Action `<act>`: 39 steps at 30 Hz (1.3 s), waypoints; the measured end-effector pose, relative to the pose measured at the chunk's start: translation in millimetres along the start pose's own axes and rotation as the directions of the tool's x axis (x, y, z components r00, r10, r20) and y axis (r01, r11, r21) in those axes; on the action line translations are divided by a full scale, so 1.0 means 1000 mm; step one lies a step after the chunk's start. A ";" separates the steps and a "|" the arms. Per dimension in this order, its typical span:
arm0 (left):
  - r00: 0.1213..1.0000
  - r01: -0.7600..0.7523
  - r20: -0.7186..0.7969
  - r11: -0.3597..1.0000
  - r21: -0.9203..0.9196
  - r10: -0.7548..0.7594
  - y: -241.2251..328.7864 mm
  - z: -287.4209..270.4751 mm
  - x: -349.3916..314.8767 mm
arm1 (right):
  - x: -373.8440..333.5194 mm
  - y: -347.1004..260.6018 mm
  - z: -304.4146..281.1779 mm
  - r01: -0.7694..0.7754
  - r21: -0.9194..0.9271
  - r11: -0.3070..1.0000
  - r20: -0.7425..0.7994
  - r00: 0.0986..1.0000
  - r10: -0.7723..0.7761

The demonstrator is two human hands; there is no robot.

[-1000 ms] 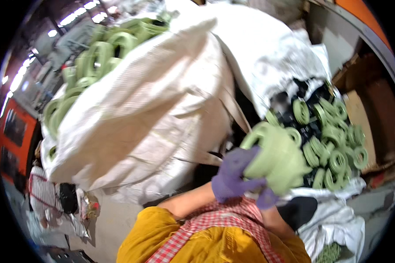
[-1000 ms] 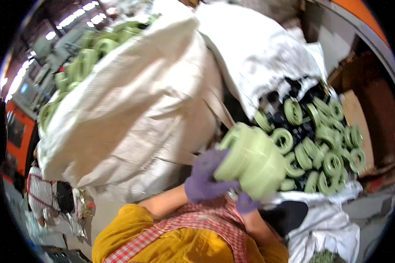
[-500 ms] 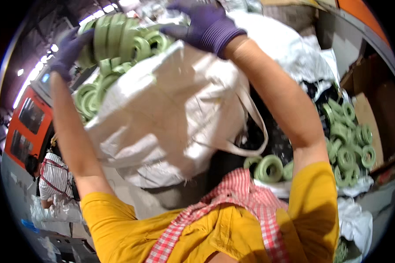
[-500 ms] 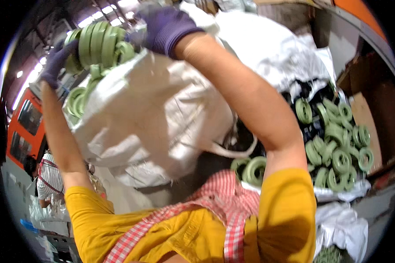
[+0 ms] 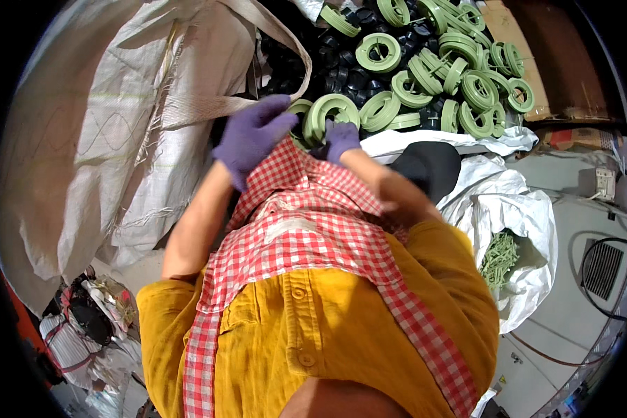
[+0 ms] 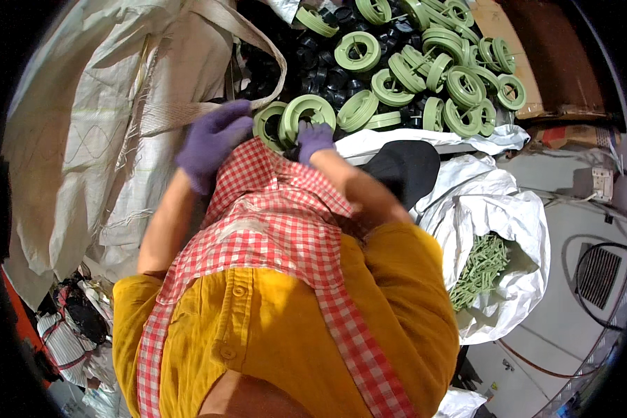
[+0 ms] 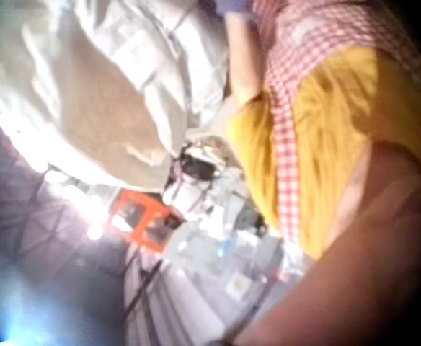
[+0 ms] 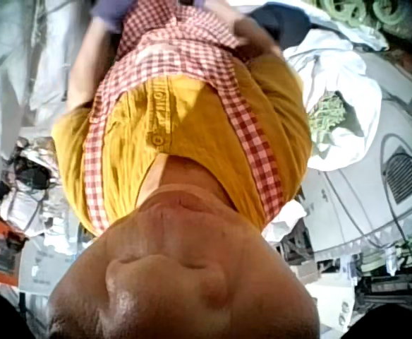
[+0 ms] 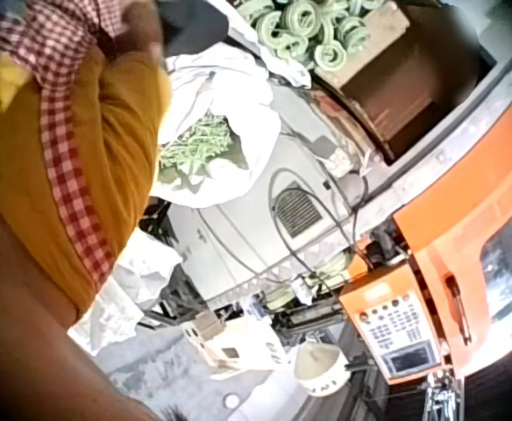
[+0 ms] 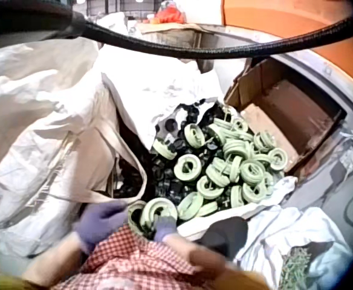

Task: The person sits on the floor and assembles green plastic rings with black plastic caps. They pick up a green ring, insert a black cap into the center, and place the assembled unit into a white sack. The process is repeated continuously with parts from a large pile.

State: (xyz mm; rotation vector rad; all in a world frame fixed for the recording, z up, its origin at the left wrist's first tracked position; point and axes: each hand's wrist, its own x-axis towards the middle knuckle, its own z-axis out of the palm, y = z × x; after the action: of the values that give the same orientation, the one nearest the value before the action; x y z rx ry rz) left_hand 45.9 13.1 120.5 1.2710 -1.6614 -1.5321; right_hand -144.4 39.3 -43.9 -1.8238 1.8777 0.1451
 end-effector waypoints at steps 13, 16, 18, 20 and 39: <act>0.888 0.446 0.425 0.557 -0.700 -0.177 -0.040 0.039 0.042 | -0.048 0.012 -0.101 -0.009 0.842 -0.540 -0.125 0.970 -0.211; 0.954 0.262 0.137 0.512 -0.818 -0.268 -0.043 0.020 0.036 | 0.052 0.039 -0.065 0.123 0.956 0.268 -0.170 0.972 0.160; 0.994 0.053 -0.069 0.906 -0.421 -0.090 -0.033 -0.006 0.030 | 0.101 0.042 -0.056 -0.101 0.705 0.702 -0.189 0.927 0.323; 0.987 0.016 -0.126 0.840 -0.542 -0.101 -0.023 -0.012 0.027 | 0.124 0.027 -0.049 -0.327 0.379 0.866 -0.087 0.919 0.384; 0.997 0.028 -0.050 0.918 -0.397 -0.052 0.000 0.045 0.014 | -0.045 -0.019 -0.071 0.521 0.311 0.795 -0.683 0.704 -0.195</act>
State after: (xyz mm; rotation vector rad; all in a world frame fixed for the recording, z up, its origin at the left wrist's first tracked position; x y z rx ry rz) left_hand 0.4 20.5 108.3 1.1212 -1.2105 -1.7285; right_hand -148.4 48.8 41.7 -1.9514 1.6313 -1.1218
